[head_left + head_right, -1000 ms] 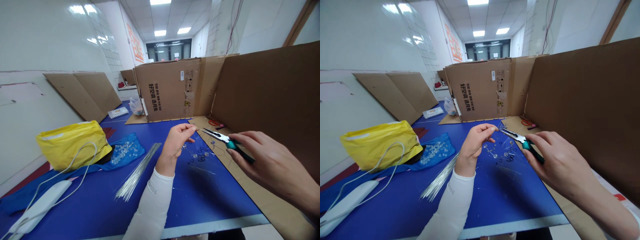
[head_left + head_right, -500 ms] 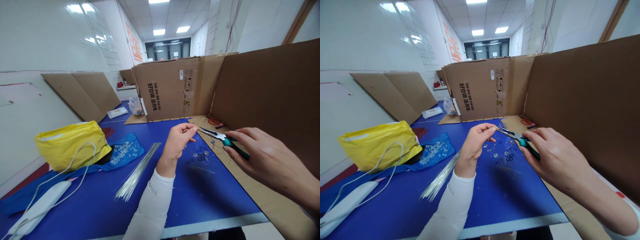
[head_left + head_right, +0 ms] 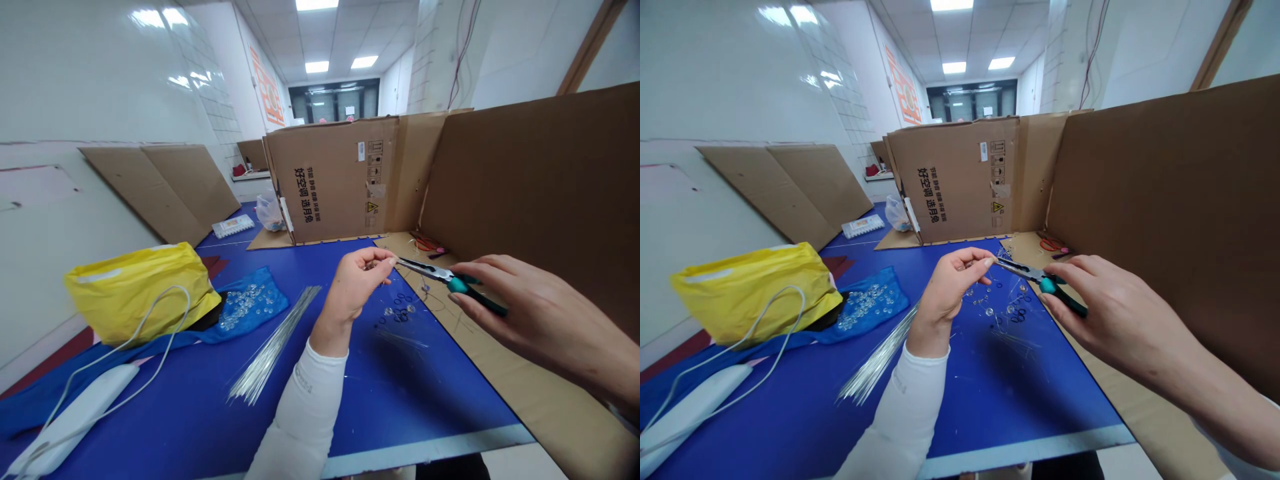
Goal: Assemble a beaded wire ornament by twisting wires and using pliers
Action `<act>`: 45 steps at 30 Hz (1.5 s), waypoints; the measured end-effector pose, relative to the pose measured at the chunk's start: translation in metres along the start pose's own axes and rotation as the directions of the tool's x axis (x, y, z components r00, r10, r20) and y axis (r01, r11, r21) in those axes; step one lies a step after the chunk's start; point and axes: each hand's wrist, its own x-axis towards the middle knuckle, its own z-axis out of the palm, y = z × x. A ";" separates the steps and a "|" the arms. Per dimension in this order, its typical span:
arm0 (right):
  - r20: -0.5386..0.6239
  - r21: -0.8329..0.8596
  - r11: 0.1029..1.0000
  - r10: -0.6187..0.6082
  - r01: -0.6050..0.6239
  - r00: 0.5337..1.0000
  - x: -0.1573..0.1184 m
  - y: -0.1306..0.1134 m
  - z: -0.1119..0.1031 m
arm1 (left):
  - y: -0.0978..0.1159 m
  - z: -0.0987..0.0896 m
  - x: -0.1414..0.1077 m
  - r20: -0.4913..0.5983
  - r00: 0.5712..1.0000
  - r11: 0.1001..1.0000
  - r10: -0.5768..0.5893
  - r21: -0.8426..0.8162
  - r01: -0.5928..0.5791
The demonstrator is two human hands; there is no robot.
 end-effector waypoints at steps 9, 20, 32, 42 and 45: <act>0.007 0.006 1.000 0.014 -0.014 1.000 -0.002 0.001 0.000 | -0.001 -0.003 -0.001 0.028 0.999 0.998 0.044 0.053 -0.045; 0.034 0.021 1.000 0.012 -0.013 0.999 -0.006 0.002 0.001 | 0.002 -0.005 -0.004 0.062 0.994 0.984 0.094 0.146 -0.102; 0.010 -0.041 0.999 0.011 -0.011 1.000 -0.007 -0.002 0.002 | 0.004 -0.005 -0.005 0.090 0.991 0.969 0.099 0.216 -0.116; -0.002 -0.079 0.997 -0.019 0.019 1.000 -0.009 -0.007 0.008 | 0.007 -0.010 -0.006 0.123 0.987 0.950 0.107 0.281 -0.138; -0.022 -0.129 0.990 -0.066 0.063 0.998 -0.010 -0.006 0.011 | 0.007 -0.010 -0.006 0.129 0.985 0.940 0.115 0.305 -0.150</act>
